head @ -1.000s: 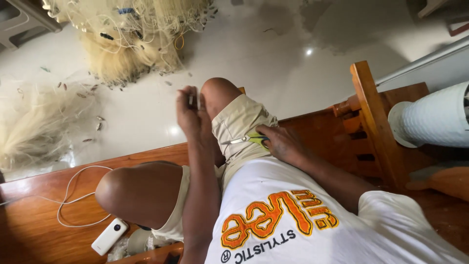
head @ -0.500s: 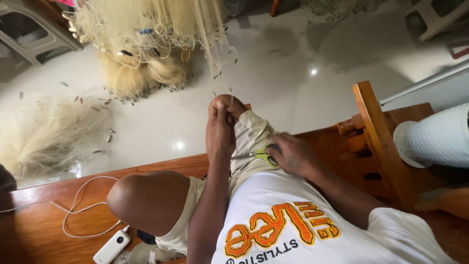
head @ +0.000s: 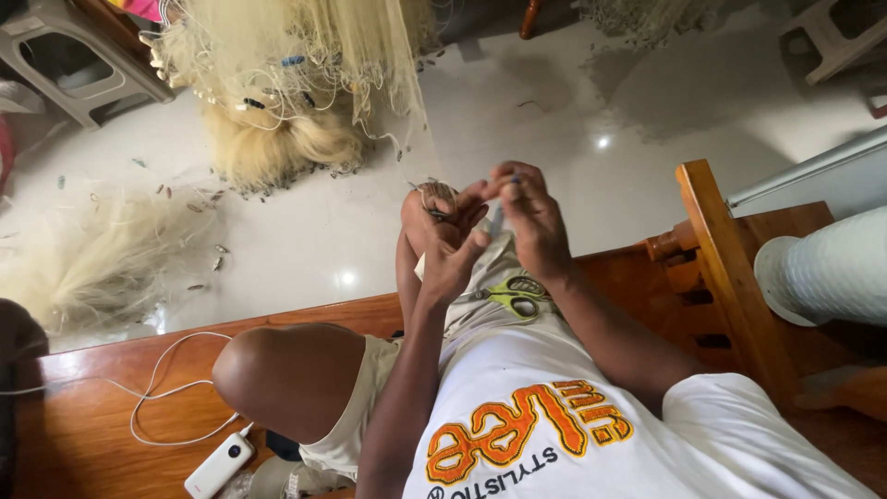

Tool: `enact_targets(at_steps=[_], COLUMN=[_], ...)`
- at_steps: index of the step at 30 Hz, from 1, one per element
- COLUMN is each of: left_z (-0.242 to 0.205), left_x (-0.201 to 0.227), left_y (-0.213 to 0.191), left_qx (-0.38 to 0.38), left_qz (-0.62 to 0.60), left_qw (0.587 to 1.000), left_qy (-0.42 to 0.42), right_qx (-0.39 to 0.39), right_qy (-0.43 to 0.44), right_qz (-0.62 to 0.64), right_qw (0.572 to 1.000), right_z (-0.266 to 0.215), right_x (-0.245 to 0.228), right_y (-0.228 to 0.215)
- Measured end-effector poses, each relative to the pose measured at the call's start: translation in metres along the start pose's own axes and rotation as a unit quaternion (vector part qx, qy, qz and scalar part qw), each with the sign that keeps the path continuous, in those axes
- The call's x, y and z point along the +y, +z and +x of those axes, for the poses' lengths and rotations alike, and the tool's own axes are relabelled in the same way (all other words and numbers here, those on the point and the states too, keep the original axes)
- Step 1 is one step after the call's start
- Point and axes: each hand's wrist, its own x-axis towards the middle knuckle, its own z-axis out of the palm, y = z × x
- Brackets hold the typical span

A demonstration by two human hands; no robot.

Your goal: Repairing a fishing net by tying sinkers and cutting excess line

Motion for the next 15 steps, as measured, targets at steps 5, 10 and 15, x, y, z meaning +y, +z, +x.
enact_targets(at_steps=[5,10,15], left_z=[-0.005,0.001,0.004], left_x=[-0.014,0.004,0.09], left_y=[-0.007,0.003,0.035], left_qx=[-0.011,0.014,0.14], left_qz=[0.069,0.052,0.299], left_qw=[0.998,0.999,0.942], left_qy=[-0.006,0.004,-0.063], right_qx=[-0.012,0.112,0.232], right_qy=[0.055,0.084,0.067], right_qz=[0.041,0.105,0.227], right_qw=[0.998,0.985,0.943], right_z=[0.004,0.011,0.016], right_x=[-0.008,0.004,-0.008], right_y=[0.006,-0.025,-0.064])
